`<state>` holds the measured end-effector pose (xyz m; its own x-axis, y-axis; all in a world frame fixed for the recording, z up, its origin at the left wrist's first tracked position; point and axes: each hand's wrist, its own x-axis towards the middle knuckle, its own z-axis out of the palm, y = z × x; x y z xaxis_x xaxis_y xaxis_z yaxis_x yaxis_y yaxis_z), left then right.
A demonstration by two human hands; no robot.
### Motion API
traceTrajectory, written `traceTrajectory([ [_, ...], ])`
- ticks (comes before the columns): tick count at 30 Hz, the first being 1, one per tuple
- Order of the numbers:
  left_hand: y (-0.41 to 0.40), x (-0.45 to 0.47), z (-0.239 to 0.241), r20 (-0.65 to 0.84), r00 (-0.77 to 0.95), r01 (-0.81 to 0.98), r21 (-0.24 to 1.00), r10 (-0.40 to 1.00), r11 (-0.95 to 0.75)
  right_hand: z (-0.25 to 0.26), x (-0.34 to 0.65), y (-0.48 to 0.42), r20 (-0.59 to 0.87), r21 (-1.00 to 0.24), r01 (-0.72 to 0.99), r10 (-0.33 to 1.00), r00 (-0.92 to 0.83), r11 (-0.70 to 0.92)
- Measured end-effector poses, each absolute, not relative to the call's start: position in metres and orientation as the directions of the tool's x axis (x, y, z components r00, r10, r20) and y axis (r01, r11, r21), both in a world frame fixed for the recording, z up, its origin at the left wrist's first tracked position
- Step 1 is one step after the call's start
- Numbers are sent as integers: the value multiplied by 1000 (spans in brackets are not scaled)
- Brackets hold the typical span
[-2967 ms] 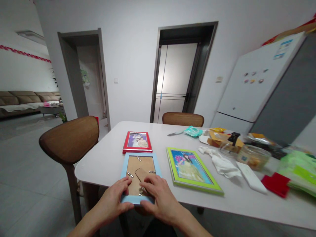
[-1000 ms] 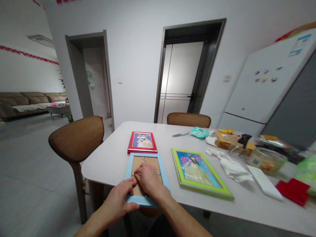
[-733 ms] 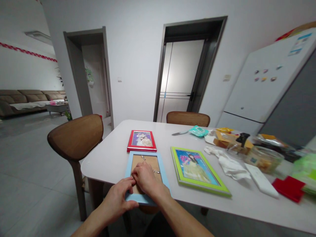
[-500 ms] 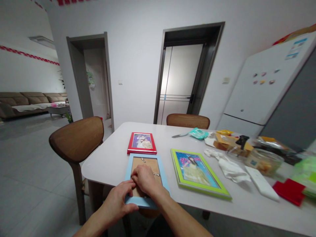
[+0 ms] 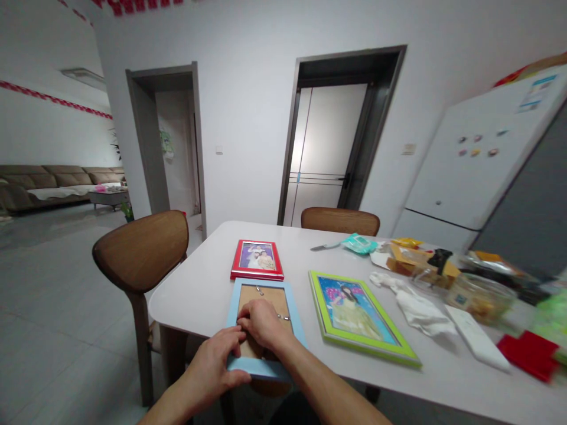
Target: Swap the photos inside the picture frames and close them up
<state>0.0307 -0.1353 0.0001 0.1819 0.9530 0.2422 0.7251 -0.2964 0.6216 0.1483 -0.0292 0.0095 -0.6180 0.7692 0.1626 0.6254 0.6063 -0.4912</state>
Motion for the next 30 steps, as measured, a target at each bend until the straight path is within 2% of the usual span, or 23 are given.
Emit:
traceTrajectory([
  [6,-136,30,-1,236,175,716,635,956,-288,10,157,6,208,-500,762,912,-354,410],
  [13,-137,31,3,221,181,723,630,958,-282,-1,156,37,188,-439,864,966,-180,246],
  [18,-139,32,5,208,185,745,607,961,-275,-2,152,42,171,-442,880,979,-108,174],
  [24,-141,34,6,204,165,782,570,965,-254,4,152,41,205,-536,823,975,-88,187],
  [30,-137,61,-1,229,248,845,424,941,-326,16,182,31,286,-713,630,948,-142,309],
])
